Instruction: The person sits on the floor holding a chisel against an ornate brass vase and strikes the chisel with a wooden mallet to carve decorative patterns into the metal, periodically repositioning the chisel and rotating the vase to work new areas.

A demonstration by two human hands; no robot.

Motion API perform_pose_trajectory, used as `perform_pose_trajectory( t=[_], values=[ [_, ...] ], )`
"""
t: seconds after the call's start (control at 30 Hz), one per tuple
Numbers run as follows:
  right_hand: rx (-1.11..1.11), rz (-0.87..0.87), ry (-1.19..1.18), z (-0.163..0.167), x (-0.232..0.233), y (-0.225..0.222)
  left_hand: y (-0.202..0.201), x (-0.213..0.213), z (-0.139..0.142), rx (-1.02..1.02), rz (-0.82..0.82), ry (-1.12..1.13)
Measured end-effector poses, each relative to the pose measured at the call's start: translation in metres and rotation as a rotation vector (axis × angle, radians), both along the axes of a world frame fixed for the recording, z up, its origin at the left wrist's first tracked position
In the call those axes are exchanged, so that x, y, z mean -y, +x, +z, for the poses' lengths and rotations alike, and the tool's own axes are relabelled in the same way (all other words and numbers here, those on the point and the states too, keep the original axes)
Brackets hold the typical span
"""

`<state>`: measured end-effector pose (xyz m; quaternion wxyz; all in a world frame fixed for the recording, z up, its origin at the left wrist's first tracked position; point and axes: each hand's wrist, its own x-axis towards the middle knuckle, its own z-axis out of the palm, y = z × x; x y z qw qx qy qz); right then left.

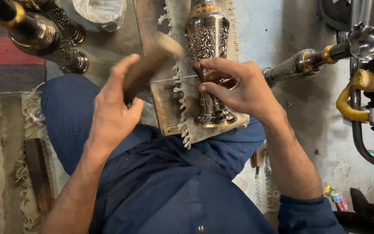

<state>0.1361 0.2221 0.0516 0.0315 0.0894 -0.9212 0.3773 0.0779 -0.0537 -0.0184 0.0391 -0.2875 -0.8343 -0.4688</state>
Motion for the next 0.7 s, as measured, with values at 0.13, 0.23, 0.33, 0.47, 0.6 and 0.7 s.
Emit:
perform_pose_trajectory(
  t=[0.13, 0.23, 0.33, 0.47, 0.6, 0.7],
  values=[
    [-0.015, 0.003, -0.011, 0.0017, 0.0008, -0.0007, -0.0008, 0.0, -0.0004, -0.046, 0.027, -0.056],
    [0.032, -0.023, -0.023, 0.0015, 0.0006, -0.0006, -0.0033, -0.0012, -0.0003, -0.054, 0.008, 0.064],
    [0.028, -0.014, -0.072, 0.0007, -0.0001, -0.0002, -0.0054, -0.0024, 0.0009, -0.1, 0.021, -0.049],
    [0.03, -0.031, -0.053, 0.0009, -0.0007, -0.0003, -0.0063, -0.0044, 0.003, 0.17, -0.024, 0.238],
    [0.044, -0.026, -0.046, 0.0031, -0.0019, -0.0025, -0.0065, -0.0057, 0.0043, -0.052, 0.001, -0.021],
    [0.052, -0.031, -0.081, 0.0035, -0.0027, -0.002, -0.007, -0.0079, 0.003, 0.019, -0.034, 0.123]
  ],
)
